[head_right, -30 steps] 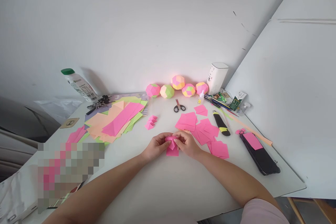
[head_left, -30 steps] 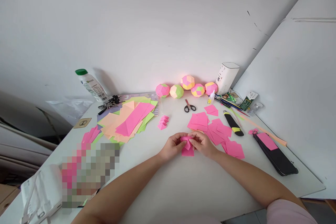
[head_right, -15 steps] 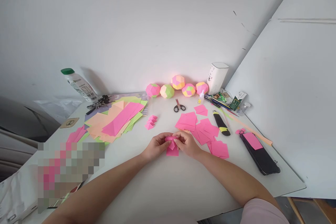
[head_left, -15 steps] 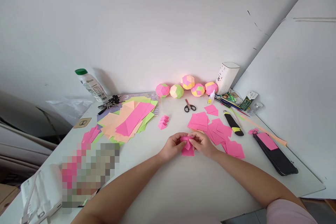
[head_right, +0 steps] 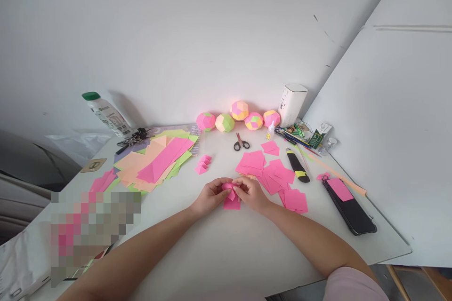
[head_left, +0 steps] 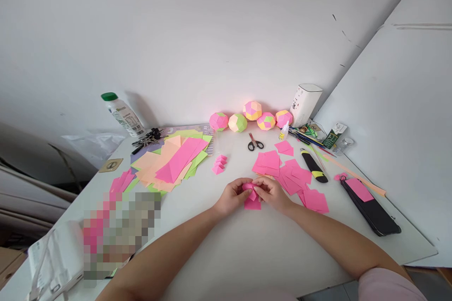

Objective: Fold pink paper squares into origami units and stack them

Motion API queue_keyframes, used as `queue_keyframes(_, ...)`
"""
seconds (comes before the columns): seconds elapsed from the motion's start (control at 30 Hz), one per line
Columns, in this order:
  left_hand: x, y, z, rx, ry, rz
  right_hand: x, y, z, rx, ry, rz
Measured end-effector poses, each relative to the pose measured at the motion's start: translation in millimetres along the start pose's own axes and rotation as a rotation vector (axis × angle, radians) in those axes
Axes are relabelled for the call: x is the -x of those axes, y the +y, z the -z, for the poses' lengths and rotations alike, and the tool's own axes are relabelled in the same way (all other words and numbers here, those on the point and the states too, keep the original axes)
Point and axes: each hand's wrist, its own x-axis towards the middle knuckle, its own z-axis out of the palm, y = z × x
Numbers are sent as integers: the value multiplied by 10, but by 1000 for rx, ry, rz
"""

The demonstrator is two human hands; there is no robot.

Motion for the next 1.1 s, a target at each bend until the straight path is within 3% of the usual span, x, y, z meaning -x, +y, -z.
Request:
queue_keyframes(0.87,-5,-12,-13,-45,72,17,3,11,8,106,-13,61)
queue_keyframes(1.1,-20,-79,-10,-77,110,8,4,16,-13,193,2,142)
